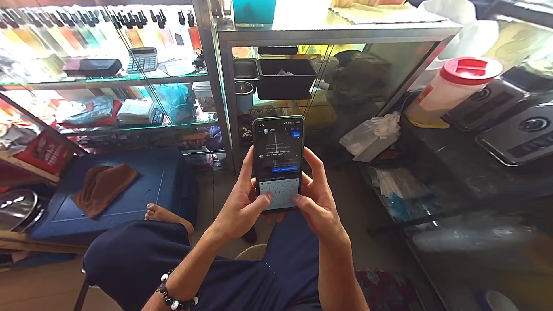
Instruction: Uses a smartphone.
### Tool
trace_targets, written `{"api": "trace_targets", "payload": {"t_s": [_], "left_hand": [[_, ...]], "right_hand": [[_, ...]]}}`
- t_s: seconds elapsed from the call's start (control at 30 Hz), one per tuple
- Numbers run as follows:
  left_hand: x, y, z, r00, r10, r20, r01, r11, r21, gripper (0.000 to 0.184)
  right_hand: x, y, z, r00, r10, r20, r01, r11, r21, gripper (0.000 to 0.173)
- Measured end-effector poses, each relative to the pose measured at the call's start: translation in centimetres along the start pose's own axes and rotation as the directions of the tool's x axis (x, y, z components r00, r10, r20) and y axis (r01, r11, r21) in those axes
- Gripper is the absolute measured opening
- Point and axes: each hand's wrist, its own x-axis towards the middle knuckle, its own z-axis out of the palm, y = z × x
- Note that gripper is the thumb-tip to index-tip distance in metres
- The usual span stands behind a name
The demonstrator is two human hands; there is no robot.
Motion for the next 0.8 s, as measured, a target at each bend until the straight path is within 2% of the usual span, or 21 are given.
{"api": "trace_targets", "payload": {"t_s": [0.1, 0.23, 0.37, 0.57, 0.8], "left_hand": [[0.1, -0.1, 0.2, 0.999, 0.02, -0.046, -0.018, 0.999, 0.037, 0.08], [0.0, -0.2, 0.1, 0.999, 0.033, -0.001, -0.033, 0.999, 0.0, 0.084], [-0.1, 0.0, 0.1, 1.0, 0.015, -0.004, -0.015, 1.0, -0.001, 0.084], [-0.1, 0.0, -0.3, 1.0, 0.003, 0.001, -0.003, 1.0, -0.007, 0.084], [-0.1, 0.2, 0.0, 0.999, 0.014, 0.034, -0.015, 1.0, 0.022, 0.084]], "right_hand": [[0.0, -0.3, 0.4, 1.0, -0.013, 0.015, 0.014, 0.999, -0.046, 0.081], [0.1, -0.4, 1.1, 0.997, -0.008, -0.082, 0.0, 0.996, -0.094, 0.079], [0.1, -0.4, 1.1, 0.997, -0.005, -0.082, -0.003, 0.995, -0.096, 0.08], [0.0, -0.4, 0.1, 0.998, 0.014, 0.063, -0.011, 0.999, -0.048, 0.091], [0.3, -0.3, 0.5, 0.999, -0.011, -0.044, 0.009, 0.998, -0.055, 0.08]]}}
